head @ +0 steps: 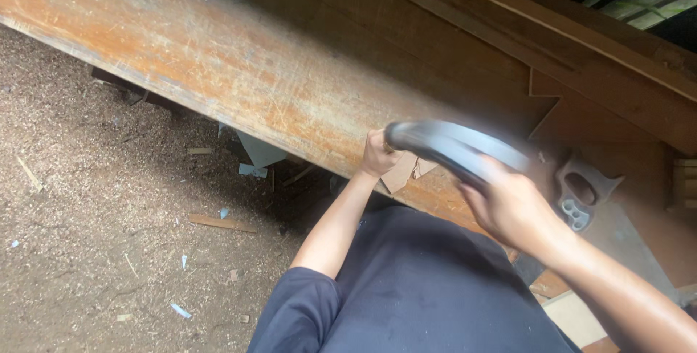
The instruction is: The person uses a chisel and hammer to carve a design into a small piece of wood on a workbench. They repeatedly strike the chisel to remove wood chips and shape the material.
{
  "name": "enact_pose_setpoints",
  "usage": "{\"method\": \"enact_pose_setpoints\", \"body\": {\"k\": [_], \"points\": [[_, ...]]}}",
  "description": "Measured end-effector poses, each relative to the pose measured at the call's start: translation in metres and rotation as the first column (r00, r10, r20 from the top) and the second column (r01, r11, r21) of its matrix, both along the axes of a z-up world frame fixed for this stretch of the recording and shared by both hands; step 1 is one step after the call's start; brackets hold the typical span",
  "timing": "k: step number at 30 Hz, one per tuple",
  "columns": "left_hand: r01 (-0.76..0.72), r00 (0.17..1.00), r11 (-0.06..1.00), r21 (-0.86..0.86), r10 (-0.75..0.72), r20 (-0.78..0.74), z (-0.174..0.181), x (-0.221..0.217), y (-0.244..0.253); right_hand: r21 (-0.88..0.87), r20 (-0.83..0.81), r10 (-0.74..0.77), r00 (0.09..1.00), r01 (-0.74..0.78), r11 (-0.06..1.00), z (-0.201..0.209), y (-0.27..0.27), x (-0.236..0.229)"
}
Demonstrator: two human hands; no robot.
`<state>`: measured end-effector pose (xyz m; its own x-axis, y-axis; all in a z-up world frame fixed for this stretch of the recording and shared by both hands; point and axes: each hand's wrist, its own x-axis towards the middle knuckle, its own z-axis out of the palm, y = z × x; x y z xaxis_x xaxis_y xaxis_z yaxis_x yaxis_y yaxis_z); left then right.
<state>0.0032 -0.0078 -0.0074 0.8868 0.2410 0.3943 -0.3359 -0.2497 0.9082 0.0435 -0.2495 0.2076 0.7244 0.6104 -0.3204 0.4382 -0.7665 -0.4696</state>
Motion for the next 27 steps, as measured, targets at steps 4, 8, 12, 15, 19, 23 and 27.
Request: {"method": "enact_pose_setpoints", "body": {"k": [4, 8, 12, 15, 19, 23, 27], "points": [[-0.004, 1.0, 1.0, 0.003, 0.004, 0.018, 0.002, 0.013, 0.002, 0.163, 0.011, 0.027, 1.0, -0.029, 0.986, 0.012, 0.022, 0.014], [-0.011, 1.0, 0.998, 0.059, 0.013, -0.027, -0.007, 0.004, -0.004, 0.084, -0.067, -0.096, 0.993, 0.101, 0.991, 0.003, -0.003, 0.01], [-0.036, 0.999, 0.992, 0.124, 0.04, -0.025, -0.002, 0.005, -0.001, 0.112, -0.129, -0.209, 0.969, 0.224, 0.968, -0.035, -0.017, 0.023], [-0.068, 0.998, 0.992, 0.11, 0.069, 0.0, 0.005, 0.006, -0.004, 0.006, -0.273, -0.287, 0.918, 0.3, 0.954, -0.08, -0.024, 0.022], [-0.067, 0.998, 0.995, 0.071, 0.068, -0.01, 0.008, 0.007, -0.005, -0.134, -0.491, -0.301, 0.817, 0.271, 0.953, -0.15, -0.036, 0.004], [-0.08, 0.996, 0.993, 0.089, 0.083, -0.031, 0.003, 0.007, -0.003, 0.001, -0.471, -0.108, 0.876, 0.123, 0.992, -0.215, -0.04, -0.023], [-0.129, 0.981, 0.991, -0.014, 0.126, -0.145, -0.005, 0.005, 0.001, 0.181, -0.333, -0.045, 0.942, 0.111, 0.977, -0.248, -0.042, -0.031]]}}
